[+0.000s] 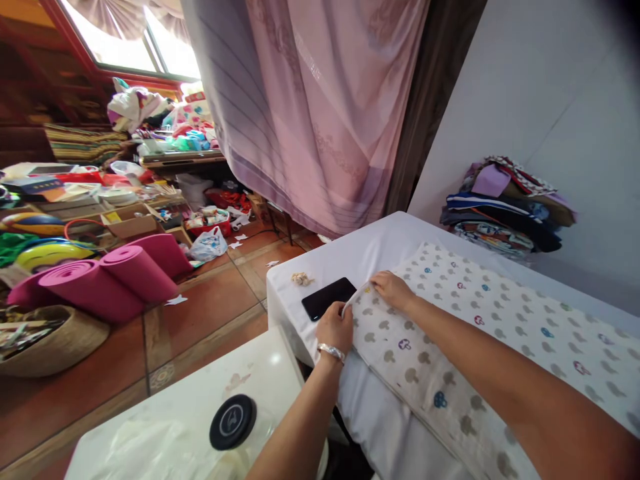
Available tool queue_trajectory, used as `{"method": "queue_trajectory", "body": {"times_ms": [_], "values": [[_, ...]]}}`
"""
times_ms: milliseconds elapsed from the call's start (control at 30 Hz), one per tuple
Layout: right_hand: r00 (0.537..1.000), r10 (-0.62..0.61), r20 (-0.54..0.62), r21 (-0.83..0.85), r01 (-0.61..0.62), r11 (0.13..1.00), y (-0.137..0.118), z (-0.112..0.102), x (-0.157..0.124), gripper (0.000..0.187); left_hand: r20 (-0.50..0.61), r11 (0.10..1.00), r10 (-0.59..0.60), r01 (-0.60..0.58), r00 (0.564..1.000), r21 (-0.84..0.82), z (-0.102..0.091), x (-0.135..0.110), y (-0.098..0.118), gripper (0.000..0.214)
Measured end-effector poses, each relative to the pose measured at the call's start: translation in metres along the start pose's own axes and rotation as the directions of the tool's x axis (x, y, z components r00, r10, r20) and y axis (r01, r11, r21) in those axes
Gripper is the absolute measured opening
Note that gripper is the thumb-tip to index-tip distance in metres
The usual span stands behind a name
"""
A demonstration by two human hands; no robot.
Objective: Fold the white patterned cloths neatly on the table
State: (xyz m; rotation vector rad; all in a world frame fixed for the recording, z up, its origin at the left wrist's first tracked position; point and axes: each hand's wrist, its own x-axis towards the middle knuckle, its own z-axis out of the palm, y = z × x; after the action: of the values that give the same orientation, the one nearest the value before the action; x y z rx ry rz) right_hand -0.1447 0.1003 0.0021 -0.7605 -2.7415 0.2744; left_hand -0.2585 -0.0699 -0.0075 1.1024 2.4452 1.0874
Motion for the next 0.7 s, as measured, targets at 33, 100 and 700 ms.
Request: {"method": "queue_trajectory", "body": {"times_ms": [33,100,700], "values": [[1.000,-0.015,0.010,-0.029,0.015,0.999,0.002,0.001,0.003,0.024,0.001,1.000,0.001,-0.001,1.000,-0.009,0.000,0.000,-0.001,0.019],[0.999,-0.043,0.026,-0.076,0.045,0.996,0.004,0.002,0.006,0.019,0.003,1.000,0.001,-0.001,1.000,-0.027,0.001,0.000,-0.001,0.018],[0.988,-0.157,0.008,0.035,0.157,0.987,0.020,0.013,0.019,0.019,-0.031,0.975,-0.008,0.001,0.999,-0.221,0.002,0.000,-0.006,0.020]]}}
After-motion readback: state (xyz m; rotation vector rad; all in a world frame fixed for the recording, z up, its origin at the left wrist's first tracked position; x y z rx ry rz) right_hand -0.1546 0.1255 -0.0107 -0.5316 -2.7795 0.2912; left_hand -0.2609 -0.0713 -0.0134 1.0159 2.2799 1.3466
